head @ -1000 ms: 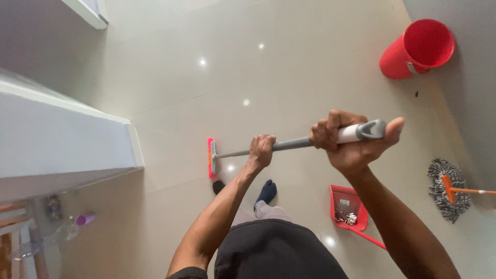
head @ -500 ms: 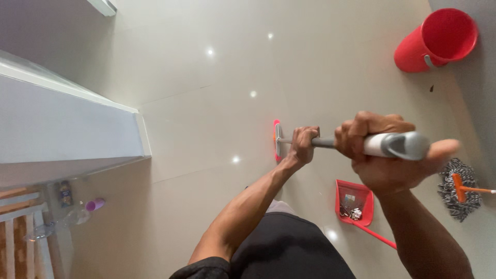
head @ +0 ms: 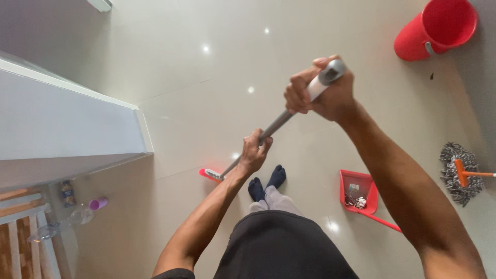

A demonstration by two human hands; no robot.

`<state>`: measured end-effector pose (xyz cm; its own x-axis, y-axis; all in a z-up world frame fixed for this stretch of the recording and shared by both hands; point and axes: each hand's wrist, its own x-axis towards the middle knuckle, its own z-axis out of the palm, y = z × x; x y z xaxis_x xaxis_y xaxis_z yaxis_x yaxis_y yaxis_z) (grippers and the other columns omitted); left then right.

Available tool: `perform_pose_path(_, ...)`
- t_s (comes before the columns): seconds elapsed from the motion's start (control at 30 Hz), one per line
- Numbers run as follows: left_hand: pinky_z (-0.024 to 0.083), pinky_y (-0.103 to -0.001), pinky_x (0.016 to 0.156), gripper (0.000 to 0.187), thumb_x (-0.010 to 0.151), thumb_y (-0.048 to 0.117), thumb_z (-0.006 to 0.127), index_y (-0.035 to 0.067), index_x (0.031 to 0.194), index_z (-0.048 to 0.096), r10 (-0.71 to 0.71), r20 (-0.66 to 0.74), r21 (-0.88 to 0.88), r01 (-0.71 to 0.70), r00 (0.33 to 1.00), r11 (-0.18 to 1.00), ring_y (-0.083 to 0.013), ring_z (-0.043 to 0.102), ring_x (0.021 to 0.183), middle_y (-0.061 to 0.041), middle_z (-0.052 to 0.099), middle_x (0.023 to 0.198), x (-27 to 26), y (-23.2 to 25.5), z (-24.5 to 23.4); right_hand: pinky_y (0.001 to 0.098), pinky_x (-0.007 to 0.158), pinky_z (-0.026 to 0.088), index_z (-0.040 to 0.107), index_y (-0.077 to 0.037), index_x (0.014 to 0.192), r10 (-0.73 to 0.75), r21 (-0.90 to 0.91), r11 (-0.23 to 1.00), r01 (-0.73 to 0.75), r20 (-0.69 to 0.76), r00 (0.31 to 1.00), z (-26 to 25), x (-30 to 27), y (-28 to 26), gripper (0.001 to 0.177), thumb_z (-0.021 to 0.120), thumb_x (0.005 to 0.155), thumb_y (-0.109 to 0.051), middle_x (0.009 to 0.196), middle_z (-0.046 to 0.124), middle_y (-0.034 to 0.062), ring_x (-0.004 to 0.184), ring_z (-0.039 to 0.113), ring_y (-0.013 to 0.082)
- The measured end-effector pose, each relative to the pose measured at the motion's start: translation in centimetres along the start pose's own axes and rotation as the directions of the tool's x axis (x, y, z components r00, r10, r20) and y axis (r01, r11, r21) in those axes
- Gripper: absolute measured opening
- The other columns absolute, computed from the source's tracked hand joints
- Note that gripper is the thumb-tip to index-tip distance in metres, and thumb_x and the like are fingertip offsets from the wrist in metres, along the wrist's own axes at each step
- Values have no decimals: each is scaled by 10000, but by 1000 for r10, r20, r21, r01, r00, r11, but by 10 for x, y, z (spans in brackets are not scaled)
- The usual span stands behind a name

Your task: The person sweeps the floor using a broom and a dustpan, moving across the room and gathering debris into the pan.

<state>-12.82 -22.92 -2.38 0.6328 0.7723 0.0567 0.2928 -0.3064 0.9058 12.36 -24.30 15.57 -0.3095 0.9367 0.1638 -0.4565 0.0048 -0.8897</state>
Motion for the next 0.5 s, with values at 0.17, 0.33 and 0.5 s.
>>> perform_pose_path(0.17,432,-474,735,456,1058,464,500,25,940,533,111,-98,-10,-112,989,994,-327,556,726,-160,581,784,6,-22,4,337,517,285,374,-97,655,-26,-55,998,22,-71,997,45,18,-3,617,214,1012,-575,476,322,34,456,268,145)
perform_pose_path(0.33,431,-459,720,553,1017,587,437,50,918,525,200,-151,-98,-216,968,971,-322,543,698,-146,546,756,34,-1,28,325,465,256,345,-109,612,-85,-223,973,52,-138,987,73,16,-33,647,197,1008,-598,490,297,20,412,247,128)
perform_pose_path(0.5,430,-471,710,629,1042,648,414,36,945,520,300,-96,-116,-310,949,943,-357,539,750,-161,585,800,63,30,44,288,443,232,325,-95,604,-142,-335,941,57,-235,962,88,-5,-58,724,177,1042,-653,469,298,30,430,242,128)
